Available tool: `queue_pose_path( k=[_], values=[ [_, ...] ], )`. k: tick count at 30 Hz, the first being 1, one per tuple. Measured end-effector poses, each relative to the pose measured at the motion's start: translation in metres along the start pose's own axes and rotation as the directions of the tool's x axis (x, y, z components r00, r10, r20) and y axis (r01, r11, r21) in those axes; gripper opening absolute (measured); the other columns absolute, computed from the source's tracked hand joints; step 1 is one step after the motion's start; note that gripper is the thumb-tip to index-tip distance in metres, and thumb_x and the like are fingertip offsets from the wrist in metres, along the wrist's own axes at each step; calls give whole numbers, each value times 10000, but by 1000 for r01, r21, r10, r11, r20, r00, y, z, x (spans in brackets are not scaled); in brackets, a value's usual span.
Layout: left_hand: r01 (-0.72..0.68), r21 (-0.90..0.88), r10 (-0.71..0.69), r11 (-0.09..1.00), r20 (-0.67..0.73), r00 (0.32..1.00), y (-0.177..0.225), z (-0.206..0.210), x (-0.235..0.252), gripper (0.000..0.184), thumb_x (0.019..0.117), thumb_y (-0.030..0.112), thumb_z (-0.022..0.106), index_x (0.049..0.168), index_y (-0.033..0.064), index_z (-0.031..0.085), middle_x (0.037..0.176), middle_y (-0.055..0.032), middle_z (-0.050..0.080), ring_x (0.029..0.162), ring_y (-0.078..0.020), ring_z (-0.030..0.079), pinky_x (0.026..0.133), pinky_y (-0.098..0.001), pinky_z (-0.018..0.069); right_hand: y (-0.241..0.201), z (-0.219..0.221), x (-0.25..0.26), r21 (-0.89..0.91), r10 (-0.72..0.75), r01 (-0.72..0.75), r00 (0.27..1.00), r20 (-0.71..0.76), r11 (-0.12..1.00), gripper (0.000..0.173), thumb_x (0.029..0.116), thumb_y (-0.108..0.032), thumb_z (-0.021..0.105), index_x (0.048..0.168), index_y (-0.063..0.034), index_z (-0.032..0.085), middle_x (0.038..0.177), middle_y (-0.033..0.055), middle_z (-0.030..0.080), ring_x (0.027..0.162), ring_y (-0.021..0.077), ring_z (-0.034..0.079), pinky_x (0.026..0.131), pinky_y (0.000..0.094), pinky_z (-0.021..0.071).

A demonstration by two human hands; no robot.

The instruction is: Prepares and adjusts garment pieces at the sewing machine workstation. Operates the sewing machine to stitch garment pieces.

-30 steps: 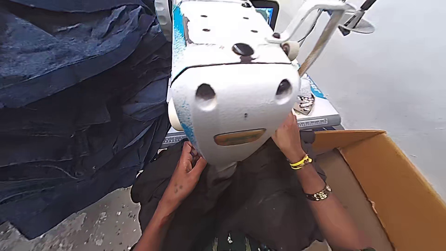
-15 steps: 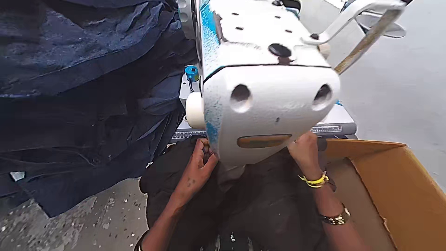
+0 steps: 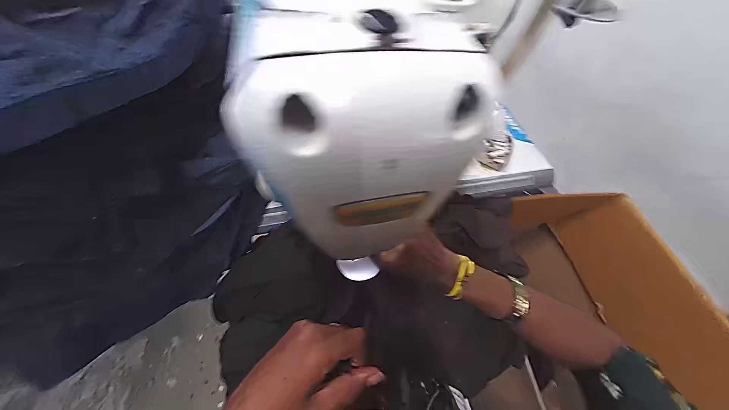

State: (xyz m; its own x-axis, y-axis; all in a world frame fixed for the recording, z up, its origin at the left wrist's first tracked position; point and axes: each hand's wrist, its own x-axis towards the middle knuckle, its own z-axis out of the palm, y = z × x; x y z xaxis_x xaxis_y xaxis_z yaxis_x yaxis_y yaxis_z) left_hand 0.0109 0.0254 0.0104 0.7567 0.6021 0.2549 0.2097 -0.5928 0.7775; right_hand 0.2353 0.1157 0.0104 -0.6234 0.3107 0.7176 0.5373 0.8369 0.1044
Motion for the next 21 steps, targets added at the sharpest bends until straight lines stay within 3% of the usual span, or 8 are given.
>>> queue_pose_path(
  k=[4, 6, 8, 10, 12, 15, 18, 21],
  values=[
    [97, -90, -96, 991, 14, 995, 4, -8, -20, 404, 1045, 301, 564, 809, -23, 612, 654, -143, 596, 609, -143, 573, 590, -276, 463, 9, -15, -23, 223, 478, -464, 879, -10, 857, 149, 913, -147, 703, 847, -15, 722, 787, 90, 706, 733, 182, 693, 654, 330, 572],
    [107, -183, -116, 977, -34, 993, 0, -9, -40, 428, 1041, 318, 576, 805, -37, 594, 664, -125, 588, 623, -81, 555, 611, -223, 454, 25, -40, -60, 102, 829, -827, 558, 32, 553, 261, 943, -252, 715, 849, -9, 714, 742, 87, 688, 655, 189, 671, 611, 395, 564],
    [101, -216, -124, 971, -97, 987, -5, -8, -54, 448, 1044, 364, 565, 805, -15, 569, 673, -71, 573, 651, -2, 529, 634, -162, 421, 45, -60, -109, -50, 978, -998, 19, 207, 30, 405, 1051, -353, 558, 970, 5, 730, 821, 126, 735, 743, 244, 720, 740, 484, 580],
    [87, -223, -107, 971, -79, 991, -8, -9, -55, 453, 1046, 356, 562, 794, -20, 555, 659, -82, 557, 639, -16, 522, 616, -173, 410, 53, -57, -160, 69, 844, -898, -380, 380, -435, 570, 1120, -439, 341, 1109, -4, 710, 834, 68, 739, 697, 140, 708, 668, 320, 585],
    [62, -244, -64, 968, 2, 998, -6, -12, -46, 424, 1046, 315, 570, 804, -34, 559, 662, -115, 559, 634, -52, 538, 604, -192, 430, 48, -40, -193, 407, 662, -524, -550, 509, -748, 637, 1108, -508, 283, 1252, 20, 610, 907, 101, 731, 723, 144, 702, 645, 273, 567],
    [-1, -289, 18, 957, 57, 998, -5, -5, -29, 376, 1053, 307, 564, 832, 3, 569, 692, -95, 577, 661, -50, 558, 624, -179, 442, 47, -7, -203, 818, 639, -117, -689, 341, -563, 364, 1090, -396, 475, 1143, -39, 519, 780, 57, 643, 600, 114, 650, 571, 257, 582],
    [-3, -236, 4, 972, 6, 1000, -1, 3, -24, 309, 1030, 339, 610, 998, 33, 633, 905, -90, 664, 886, -76, 637, 811, -221, 522, 47, -8, -172, 771, 882, -619, -436, -181, -147, 269, 1083, -194, 516, 1233, 30, 506, 879, 26, 600, 723, 44, 610, 685, 200, 535],
    [-8, -109, -8, 994, -147, 989, 7, 8, -20, 457, 989, 444, 649, 1291, 107, 584, 1371, -100, 584, 1330, -130, 524, 1111, -321, 454, 15, -47, -111, 286, 907, -870, 422, 12, 401, 351, 997, -214, 605, 1165, 90, 660, 1110, 225, 678, 1027, 250, 670, 937, 418, 547]
  ],
)
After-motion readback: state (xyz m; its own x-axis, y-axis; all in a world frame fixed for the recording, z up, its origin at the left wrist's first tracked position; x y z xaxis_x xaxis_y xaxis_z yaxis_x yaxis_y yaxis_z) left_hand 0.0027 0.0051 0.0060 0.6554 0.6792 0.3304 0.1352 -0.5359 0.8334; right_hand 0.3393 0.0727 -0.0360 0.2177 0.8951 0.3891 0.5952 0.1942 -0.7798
